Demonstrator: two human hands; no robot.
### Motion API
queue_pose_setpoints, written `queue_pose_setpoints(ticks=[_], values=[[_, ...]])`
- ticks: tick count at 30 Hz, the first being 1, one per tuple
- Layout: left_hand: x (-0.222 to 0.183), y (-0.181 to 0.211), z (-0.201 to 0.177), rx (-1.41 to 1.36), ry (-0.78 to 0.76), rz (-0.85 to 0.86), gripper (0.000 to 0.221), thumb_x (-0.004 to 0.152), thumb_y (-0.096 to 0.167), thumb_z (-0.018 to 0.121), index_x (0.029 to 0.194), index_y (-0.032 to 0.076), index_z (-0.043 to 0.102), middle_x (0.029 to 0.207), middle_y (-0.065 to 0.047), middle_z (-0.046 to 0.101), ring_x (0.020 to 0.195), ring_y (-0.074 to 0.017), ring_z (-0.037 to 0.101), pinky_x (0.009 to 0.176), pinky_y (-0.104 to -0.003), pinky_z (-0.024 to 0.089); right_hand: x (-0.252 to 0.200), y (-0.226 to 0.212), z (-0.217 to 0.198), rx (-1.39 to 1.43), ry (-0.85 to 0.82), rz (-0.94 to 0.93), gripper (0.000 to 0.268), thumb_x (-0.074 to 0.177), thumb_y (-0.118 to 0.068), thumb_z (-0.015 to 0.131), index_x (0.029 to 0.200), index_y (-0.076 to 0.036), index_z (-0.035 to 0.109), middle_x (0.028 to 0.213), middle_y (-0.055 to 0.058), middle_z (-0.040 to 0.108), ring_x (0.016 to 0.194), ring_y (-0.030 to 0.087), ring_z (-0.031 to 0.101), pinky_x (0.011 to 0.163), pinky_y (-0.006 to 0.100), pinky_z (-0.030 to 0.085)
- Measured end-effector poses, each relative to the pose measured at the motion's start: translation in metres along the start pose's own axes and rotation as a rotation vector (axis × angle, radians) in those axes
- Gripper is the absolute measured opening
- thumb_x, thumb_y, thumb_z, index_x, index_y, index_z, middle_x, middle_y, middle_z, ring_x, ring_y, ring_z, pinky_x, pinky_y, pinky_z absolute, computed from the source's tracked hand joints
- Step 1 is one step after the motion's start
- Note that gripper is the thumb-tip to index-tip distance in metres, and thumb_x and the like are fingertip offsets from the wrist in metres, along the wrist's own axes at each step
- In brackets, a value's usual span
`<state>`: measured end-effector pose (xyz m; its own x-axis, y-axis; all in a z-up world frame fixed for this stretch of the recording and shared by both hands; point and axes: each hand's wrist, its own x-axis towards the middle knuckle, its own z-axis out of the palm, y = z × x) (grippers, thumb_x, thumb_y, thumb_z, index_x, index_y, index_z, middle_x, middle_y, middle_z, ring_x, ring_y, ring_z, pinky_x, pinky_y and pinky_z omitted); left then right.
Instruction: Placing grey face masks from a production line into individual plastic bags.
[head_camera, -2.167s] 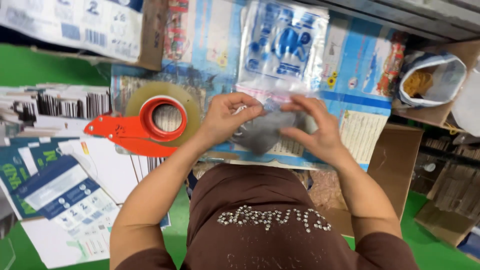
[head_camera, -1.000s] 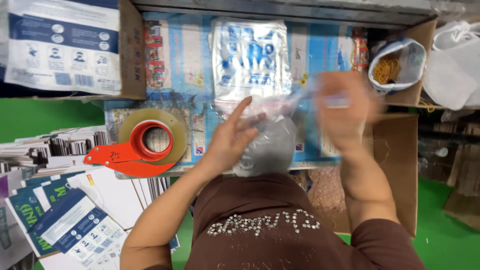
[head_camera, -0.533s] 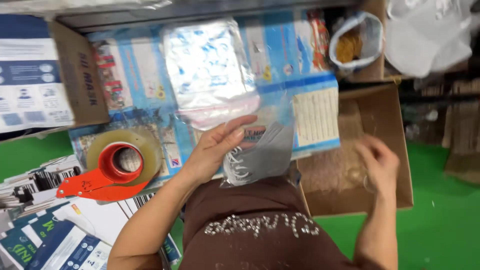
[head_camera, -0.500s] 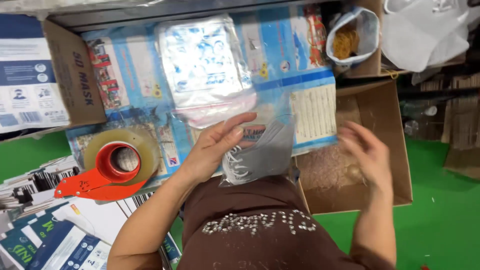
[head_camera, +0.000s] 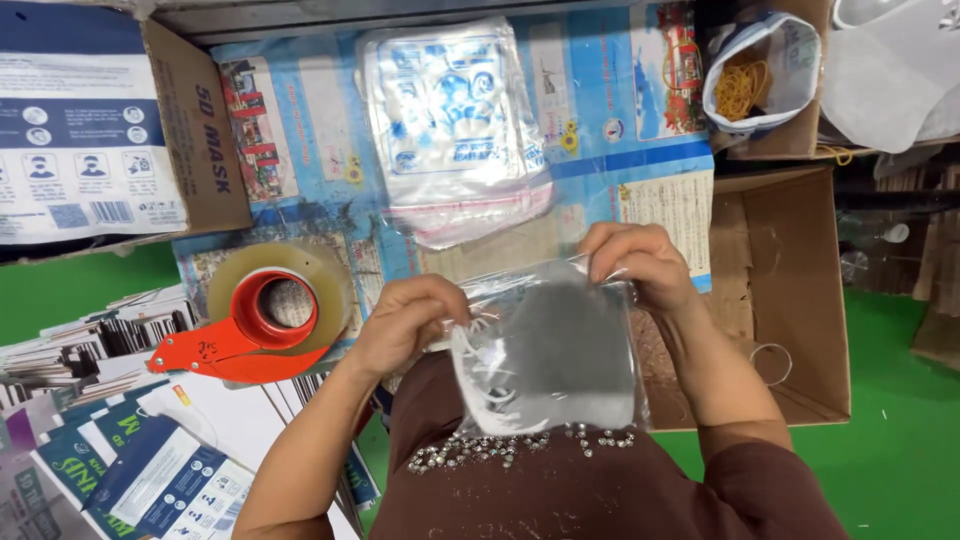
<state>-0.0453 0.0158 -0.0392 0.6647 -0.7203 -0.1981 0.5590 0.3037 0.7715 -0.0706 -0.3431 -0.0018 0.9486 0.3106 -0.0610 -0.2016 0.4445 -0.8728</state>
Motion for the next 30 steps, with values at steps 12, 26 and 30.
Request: queue_pose_setpoints(ticks=[12, 26, 30], values=[[0.0, 0.17, -0.004, 0.451, 0.534, 0.049, 0.019, 0.083, -0.001, 0.074, 0.095, 0.008, 0.062, 0.096, -0.007, 0.079, 0.093, -0.0135, 0.076, 0.082, -0.026, 0.059, 0.143, -0.032, 0.038, -0.324, 0.332, -0.021, 0.039, 0.092, 0.001, 0.069, 0.129, 0.003, 0.06, 0.098, 0.01, 0.07, 0.081, 0.019, 0.072, 0.075, 0.032, 0.061], [-0.028, 0.236, -0.085, 0.242, 0.865, 0.323, 0.038, 0.093, 0.006, 0.066, 0.129, -0.003, 0.056, 0.125, -0.017, 0.07, 0.114, -0.0261, 0.07, 0.099, -0.042, 0.057, 0.519, -0.023, 0.101, -1.926, 0.475, -0.32, 0.106, 0.07, -0.056, 0.087, 0.149, -0.013, 0.032, 0.144, 0.027, 0.035, 0.13, 0.059, 0.033, 0.086, 0.08, 0.033], [-0.058, 0.214, -0.067, 0.282, 0.828, 0.104, 0.03, 0.092, 0.002, 0.063, 0.12, -0.006, 0.063, 0.118, -0.021, 0.075, 0.109, -0.0294, 0.074, 0.097, -0.042, 0.058, 0.539, -0.015, 0.072, -1.904, 0.441, -0.016, 0.084, 0.079, -0.04, 0.079, 0.148, -0.018, 0.037, 0.143, 0.02, 0.042, 0.124, 0.05, 0.042, 0.082, 0.079, 0.039]])
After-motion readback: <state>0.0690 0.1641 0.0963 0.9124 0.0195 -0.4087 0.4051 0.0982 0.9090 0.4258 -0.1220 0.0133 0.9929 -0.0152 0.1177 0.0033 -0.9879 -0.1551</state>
